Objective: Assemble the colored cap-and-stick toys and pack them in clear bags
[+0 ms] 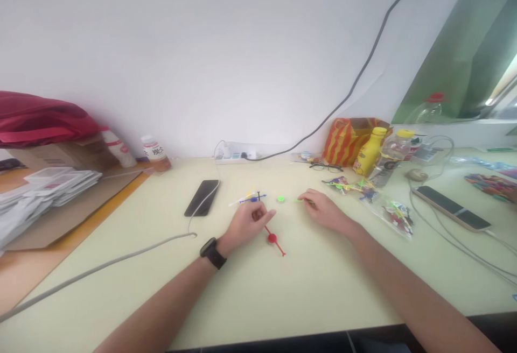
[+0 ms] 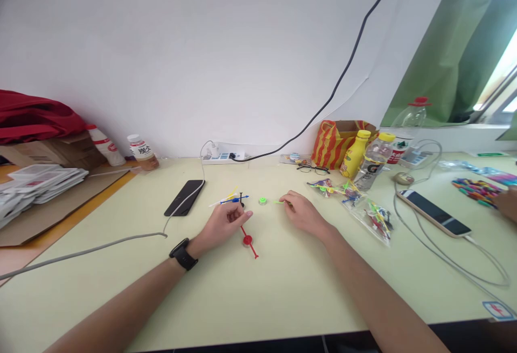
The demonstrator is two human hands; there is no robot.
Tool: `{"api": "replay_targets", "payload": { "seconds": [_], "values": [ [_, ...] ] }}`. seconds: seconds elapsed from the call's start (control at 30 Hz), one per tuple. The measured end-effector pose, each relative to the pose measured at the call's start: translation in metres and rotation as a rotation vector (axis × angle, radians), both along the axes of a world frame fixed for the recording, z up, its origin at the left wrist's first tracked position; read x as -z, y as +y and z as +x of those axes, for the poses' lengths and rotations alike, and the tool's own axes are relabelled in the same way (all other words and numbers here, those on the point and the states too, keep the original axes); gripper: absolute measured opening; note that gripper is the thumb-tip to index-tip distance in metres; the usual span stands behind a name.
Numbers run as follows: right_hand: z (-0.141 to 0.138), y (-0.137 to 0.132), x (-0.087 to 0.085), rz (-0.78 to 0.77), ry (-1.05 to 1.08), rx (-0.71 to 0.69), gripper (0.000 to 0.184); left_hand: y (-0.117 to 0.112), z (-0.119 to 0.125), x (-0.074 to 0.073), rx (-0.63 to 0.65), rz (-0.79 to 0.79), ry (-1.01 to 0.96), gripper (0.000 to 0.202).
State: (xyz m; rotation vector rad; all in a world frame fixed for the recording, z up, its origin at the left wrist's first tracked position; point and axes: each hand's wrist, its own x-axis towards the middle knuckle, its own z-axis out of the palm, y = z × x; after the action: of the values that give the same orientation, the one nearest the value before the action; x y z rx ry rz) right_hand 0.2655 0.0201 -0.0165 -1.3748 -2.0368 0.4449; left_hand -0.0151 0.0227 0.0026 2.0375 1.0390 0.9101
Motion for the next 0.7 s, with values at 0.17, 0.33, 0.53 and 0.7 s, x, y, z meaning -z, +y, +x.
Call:
{"api": "replay_targets", "payload": {
  "seconds": [0.17, 0.33, 0.53, 0.7],
  "values": [
    [0.001, 0.004, 0.004, 0.109, -0.062, 0.017, 0.023, -0.018, -0.001, -0.015, 0.256, -0.038, 0.094, 0.033],
    [-0.001, 0.004, 0.006, 0.155, -0.083, 0.042, 0.022, -0.026, -0.003, -0.024, 0.461, -0.238, 0.146, 0.051],
    [0.0, 0.006, 0.005, 0.183, -0.05, 0.107, 0.017, -0.029, 0.003, -0.022, 0.396, -0.153, 0.26, 0.033],
    [0.003, 0.01, 0.004, 0.204, 0.021, 0.211, 0.014, -0.019, 0.006, -0.012, 0.104, 0.017, 0.375, 0.033]
  ]
}}
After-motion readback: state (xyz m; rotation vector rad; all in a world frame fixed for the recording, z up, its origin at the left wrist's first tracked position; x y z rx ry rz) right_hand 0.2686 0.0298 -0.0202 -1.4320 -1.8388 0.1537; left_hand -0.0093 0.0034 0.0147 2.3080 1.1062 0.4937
